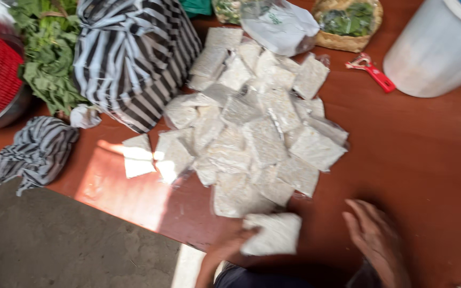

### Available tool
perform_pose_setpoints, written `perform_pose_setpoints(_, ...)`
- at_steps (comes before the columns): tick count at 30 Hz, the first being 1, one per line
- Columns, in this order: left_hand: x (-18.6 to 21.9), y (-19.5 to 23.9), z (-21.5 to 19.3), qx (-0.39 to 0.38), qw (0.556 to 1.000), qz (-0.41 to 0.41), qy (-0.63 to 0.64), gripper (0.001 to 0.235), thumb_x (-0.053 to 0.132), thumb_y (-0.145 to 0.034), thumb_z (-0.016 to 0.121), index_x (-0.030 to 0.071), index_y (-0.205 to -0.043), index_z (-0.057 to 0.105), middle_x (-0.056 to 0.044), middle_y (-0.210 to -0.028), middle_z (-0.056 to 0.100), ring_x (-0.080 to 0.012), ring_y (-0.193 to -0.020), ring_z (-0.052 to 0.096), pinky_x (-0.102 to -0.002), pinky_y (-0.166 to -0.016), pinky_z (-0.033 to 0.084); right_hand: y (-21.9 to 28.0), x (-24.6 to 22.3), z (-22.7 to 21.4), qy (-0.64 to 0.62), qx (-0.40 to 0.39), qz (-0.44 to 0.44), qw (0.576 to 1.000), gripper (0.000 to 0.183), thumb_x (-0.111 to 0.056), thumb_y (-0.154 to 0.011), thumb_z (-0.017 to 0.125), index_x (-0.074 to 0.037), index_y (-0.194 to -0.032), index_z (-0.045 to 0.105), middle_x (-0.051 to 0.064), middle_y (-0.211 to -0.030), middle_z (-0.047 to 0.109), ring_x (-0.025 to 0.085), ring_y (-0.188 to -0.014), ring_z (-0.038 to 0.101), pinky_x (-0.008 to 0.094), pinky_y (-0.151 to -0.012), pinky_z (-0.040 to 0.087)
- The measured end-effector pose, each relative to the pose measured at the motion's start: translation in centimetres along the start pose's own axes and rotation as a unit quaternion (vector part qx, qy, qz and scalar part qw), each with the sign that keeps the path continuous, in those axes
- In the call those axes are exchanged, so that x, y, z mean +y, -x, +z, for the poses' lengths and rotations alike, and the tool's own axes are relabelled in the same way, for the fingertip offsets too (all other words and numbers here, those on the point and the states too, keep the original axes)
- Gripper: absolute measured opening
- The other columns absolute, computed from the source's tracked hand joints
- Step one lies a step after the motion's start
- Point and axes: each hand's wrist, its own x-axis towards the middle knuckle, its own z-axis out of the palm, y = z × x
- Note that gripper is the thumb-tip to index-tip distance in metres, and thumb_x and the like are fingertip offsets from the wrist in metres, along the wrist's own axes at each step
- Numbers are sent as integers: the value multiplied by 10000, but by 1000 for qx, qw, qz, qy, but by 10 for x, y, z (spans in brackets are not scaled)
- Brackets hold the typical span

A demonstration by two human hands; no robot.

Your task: The person uses scissors to cut rectangular blocks of white rice cake on a red table. They repeatedly trim the edges of each block and place the finished pieces into a growing pile. The person also unwraps a new block from plastic film and adds it to the work area.

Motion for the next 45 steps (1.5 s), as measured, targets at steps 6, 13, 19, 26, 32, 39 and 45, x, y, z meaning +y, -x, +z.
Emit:
perform_pose_setpoints(6, -12, 28, -187, 255, 957, -135, 38, 575, 338, -958, 678, 10, -1407, 529, -123, -1166, 611, -274, -1109, 604, -395, -925, 496, -61, -98, 67, 72, 25, -106, 991, 663, -162, -784, 712, -108, -1413, 509, 197, -1459, 487, 392, -1324, 494, 520, -1001, 457)
perform_pose_setpoints(13, 72, 2, -263, 371, 895, 155, -194, 522, 200, -975, 615, 84, -1471, 503, -146, -1448, 500, -280, -1317, 498, -410, -1045, 441, -76, -88, 83, 26, 35, -38, 998, 768, -31, -792, 635, -119, -1520, 408, 185, -1437, 558, 384, -1267, 564, 482, -1001, 499)
perform_pose_setpoints(19, 83, -56, -48, -71, 970, 210, 96, 404, 250, -1007, 586, -65, -1242, 684, -175, -1512, 616, -284, -1387, 558, -380, -1157, 417, -50, -72, 68, -183, 72, 65, 978, 700, -51, -895, 594, -125, -1566, 409, 252, -1274, 659, 439, -1094, 676, 466, -878, 558)
perform_pose_setpoints(26, 55, -77, 46, 25, 982, 119, 141, 612, 272, -1035, 535, 42, -1560, 323, -210, -1316, 620, -283, -1216, 610, -373, -1026, 492, 24, -130, 90, -88, 140, -94, 982, 551, -94, -911, 647, -76, -1441, 498, 184, -1343, 647, 358, -1125, 670, 421, -909, 568)
perform_pose_setpoints(32, 47, -87, 33, 64, 982, 100, 146, 493, 273, -1034, 569, 22, -1455, 517, -155, -1236, 699, -217, -1113, 639, -320, -998, 492, -4, -105, 84, -296, 12, -24, 955, 492, -211, -954, 640, -61, -1414, 554, 114, -1255, 666, 239, -1026, 682, 365, -842, 567)
perform_pose_setpoints(39, 51, -62, 16, 23, 977, 66, 200, 480, 258, -1024, 592, 53, -1453, 528, -66, -1274, 682, -141, -1159, 626, -280, -1023, 476, -54, -92, 80, -346, -40, 95, 932, 452, -279, -943, 662, -79, -1342, 591, 39, -960, 672, 131, -769, 608, 311, -666, 522)
perform_pose_setpoints(45, 73, -44, 6, -24, 953, 35, 299, 482, 242, -988, 632, 16, -1410, 576, -80, -1205, 685, -167, -1082, 626, -343, -960, 508, -59, -66, 100, -455, -55, 116, 881, 194, -143, -1037, 603, -23, -1131, 723, 10, -906, 635, 102, -780, 513, 277, -688, 444)
